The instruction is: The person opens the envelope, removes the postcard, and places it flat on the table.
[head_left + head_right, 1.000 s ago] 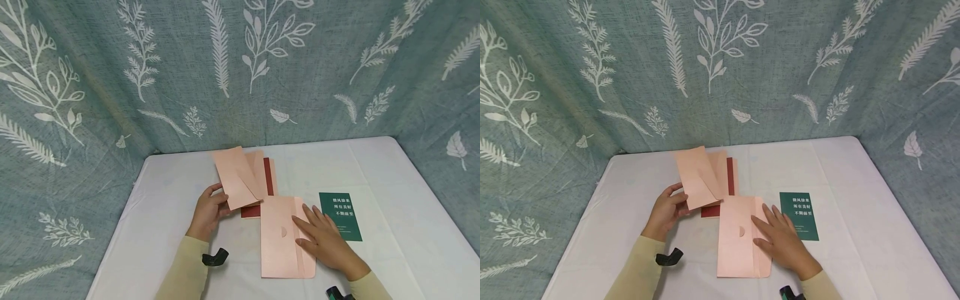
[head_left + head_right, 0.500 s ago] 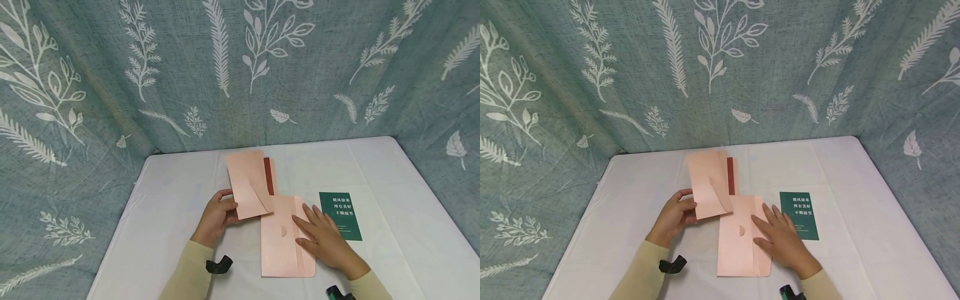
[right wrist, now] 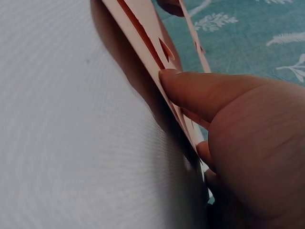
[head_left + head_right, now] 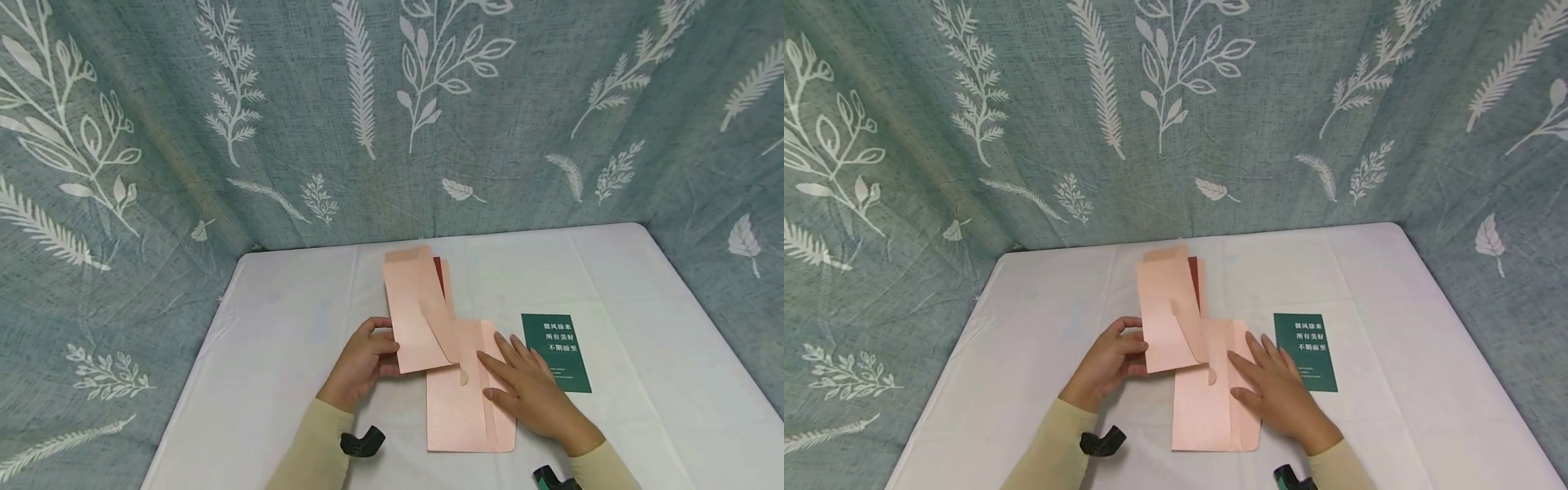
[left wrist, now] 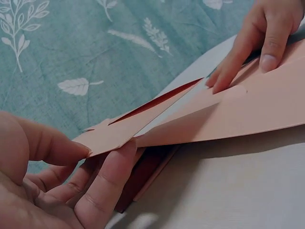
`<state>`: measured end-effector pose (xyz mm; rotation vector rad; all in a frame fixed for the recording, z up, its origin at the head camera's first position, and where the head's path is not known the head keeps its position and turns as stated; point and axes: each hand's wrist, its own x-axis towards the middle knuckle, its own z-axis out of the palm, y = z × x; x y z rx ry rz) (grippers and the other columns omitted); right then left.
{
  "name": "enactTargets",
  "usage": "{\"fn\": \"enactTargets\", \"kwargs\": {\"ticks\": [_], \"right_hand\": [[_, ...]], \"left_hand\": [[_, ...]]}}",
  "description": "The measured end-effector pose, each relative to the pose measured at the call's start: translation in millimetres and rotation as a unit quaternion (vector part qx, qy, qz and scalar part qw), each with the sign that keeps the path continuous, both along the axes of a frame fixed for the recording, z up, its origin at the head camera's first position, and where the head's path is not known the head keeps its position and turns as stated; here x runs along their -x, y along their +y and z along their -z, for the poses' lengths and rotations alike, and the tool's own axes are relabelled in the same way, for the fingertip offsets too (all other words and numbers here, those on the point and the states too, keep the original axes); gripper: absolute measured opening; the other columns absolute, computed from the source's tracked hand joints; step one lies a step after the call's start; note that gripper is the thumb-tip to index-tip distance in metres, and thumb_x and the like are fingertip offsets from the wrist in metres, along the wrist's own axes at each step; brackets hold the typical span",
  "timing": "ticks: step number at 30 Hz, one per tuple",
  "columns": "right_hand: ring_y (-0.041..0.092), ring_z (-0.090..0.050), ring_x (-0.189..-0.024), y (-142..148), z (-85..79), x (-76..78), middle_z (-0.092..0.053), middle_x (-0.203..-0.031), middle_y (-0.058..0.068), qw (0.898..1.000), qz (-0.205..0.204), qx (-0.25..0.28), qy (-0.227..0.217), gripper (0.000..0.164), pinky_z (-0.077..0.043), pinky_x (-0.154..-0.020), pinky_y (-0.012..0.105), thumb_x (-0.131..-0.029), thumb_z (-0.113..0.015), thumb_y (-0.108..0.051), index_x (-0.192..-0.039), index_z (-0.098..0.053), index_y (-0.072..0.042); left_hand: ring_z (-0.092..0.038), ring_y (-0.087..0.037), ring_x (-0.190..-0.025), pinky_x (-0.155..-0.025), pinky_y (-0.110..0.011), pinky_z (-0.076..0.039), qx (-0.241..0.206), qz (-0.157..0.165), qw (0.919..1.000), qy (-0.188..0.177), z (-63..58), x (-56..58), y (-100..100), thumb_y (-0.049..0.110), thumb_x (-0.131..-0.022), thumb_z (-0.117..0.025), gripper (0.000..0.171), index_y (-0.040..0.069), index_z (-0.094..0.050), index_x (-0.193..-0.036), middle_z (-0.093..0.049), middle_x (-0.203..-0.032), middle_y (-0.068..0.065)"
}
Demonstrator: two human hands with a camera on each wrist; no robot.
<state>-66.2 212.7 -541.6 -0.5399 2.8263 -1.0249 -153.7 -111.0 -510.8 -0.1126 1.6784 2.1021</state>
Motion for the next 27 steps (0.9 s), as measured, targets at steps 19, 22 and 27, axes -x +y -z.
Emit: {"fn": "enactTargets", "kwargs": {"ticks": [19,22,27], "right_hand": [[0.047,-0.011,-0.162,-1,-0.1,-0.8,-0.024,-0.177,0.016,1.0,-0.002,-0.003,0.003,0.062,-0.003,-0.123,0.069,-0.106,-0.071,-0.037,-0.163,-0.055,-0.018],[0.047,-0.011,-0.162,-1,-0.3,-0.8,-0.024,-0.177,0.016,1.0,-0.003,-0.004,0.005,0.061,-0.003,-0.123,0.069,-0.107,-0.07,-0.038,-0.163,-0.055,-0.018],[0.047,-0.012,-0.162,-1,-0.2,-0.4,-0.025,-0.177,0.017,1.0,-0.001,-0.008,0.009,0.061,-0.004,-0.123,0.069,-0.107,-0.071,-0.038,-0.162,-0.055,-0.018]], "left_hand": [[-0.071,-0.025,-0.082,-0.058,-0.037,-0.061,-0.002,0.071,0.997,-0.03,6.6,-27.9,11,-0.01,-0.092,-0.063,0.044,-0.001,-0.048,-0.132,-0.068,-0.102,-0.012],[-0.071,-0.026,-0.081,-0.057,-0.037,-0.061,-0.004,0.087,0.9956,-0.034,6.7,-34.3,12,-0.01,-0.092,-0.064,0.044,0.0,-0.047,-0.132,-0.067,-0.101,-0.012],[-0.071,-0.025,-0.081,-0.058,-0.038,-0.062,-0.006,0.095,0.9947,-0.037,7.4,-41.1,14,-0.009,-0.093,-0.064,0.045,0.0,-0.047,-0.134,-0.067,-0.1,-0.013]]}}
